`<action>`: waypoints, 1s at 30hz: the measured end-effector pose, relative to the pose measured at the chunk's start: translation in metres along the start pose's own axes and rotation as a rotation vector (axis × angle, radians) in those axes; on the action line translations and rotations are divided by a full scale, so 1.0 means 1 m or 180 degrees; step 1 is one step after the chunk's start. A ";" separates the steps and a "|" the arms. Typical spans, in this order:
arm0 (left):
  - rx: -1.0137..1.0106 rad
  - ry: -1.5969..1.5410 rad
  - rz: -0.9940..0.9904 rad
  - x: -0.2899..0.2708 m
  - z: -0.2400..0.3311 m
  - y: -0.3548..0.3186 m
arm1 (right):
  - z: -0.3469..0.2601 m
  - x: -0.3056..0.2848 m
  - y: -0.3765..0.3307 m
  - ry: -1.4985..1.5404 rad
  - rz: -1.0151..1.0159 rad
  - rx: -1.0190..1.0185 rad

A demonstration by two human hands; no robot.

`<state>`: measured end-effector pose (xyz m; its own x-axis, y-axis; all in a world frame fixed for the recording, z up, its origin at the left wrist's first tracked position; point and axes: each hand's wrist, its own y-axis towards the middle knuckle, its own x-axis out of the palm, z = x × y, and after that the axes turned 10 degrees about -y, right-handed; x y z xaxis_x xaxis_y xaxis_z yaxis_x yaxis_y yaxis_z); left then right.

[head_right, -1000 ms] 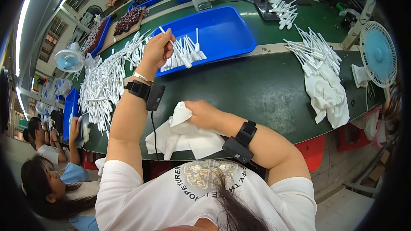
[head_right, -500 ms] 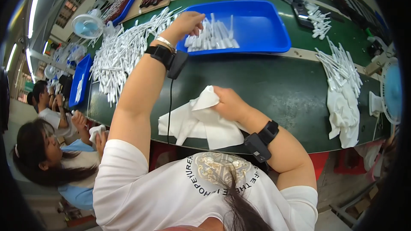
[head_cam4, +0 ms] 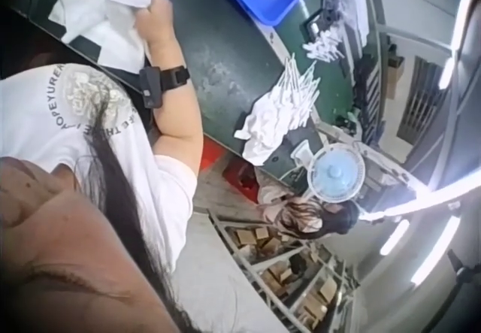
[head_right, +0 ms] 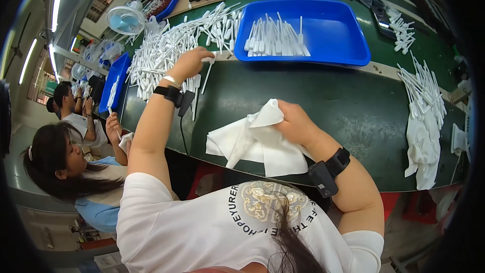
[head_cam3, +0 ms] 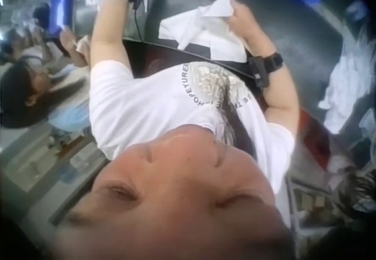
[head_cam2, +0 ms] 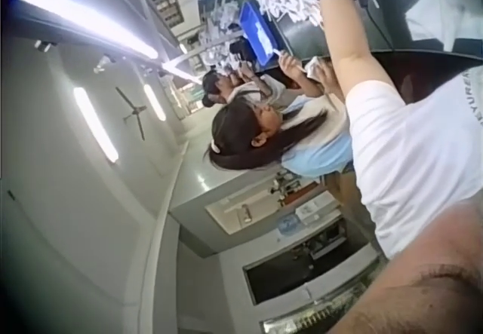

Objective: The person picks up a swab from the table, wipes the head and the handle with a cloth, and places it into a blue tray, repeating the process for multiple swabs.

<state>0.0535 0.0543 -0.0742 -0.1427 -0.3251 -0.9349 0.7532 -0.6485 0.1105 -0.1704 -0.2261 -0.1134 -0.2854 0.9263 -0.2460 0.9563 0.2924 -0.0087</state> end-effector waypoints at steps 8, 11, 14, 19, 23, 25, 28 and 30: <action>0.0464 0.0804 -0.0597 -0.004 0.002 0.004 | -0.002 0.002 0.000 -0.0020 0.0073 -0.0001; 0.0289 0.0957 -0.0909 -0.006 -0.001 -0.001 | -0.003 0.000 0.000 -0.0017 0.0058 0.0005; 0.0158 -0.0231 -0.0110 -0.003 -0.001 -0.011 | -0.002 -0.001 0.002 -0.0022 0.0057 0.0008; 0.0315 0.0335 -0.0280 -0.010 -0.021 -0.016 | -0.001 0.000 0.001 -0.0029 0.0039 -0.0036; 0.0197 0.0494 -0.0444 -0.006 -0.009 -0.009 | -0.002 0.001 0.001 0.0002 0.0067 -0.0003; -0.0087 0.0482 -0.0420 -0.011 -0.003 -0.014 | -0.003 0.002 0.001 0.0008 0.0075 0.0017; -0.0198 0.0310 -0.0375 -0.026 0.040 -0.019 | -0.001 -0.001 0.000 0.0154 0.0078 -0.0011; -0.0227 -0.0008 -0.0262 -0.035 0.071 -0.029 | 0.001 -0.003 0.001 0.0223 0.0099 -0.0007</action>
<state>-0.0092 0.0354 -0.0208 -0.2077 -0.2746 -0.9389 0.7826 -0.6225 0.0090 -0.1685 -0.2286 -0.1137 -0.2594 0.9493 -0.1776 0.9646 0.2636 0.0000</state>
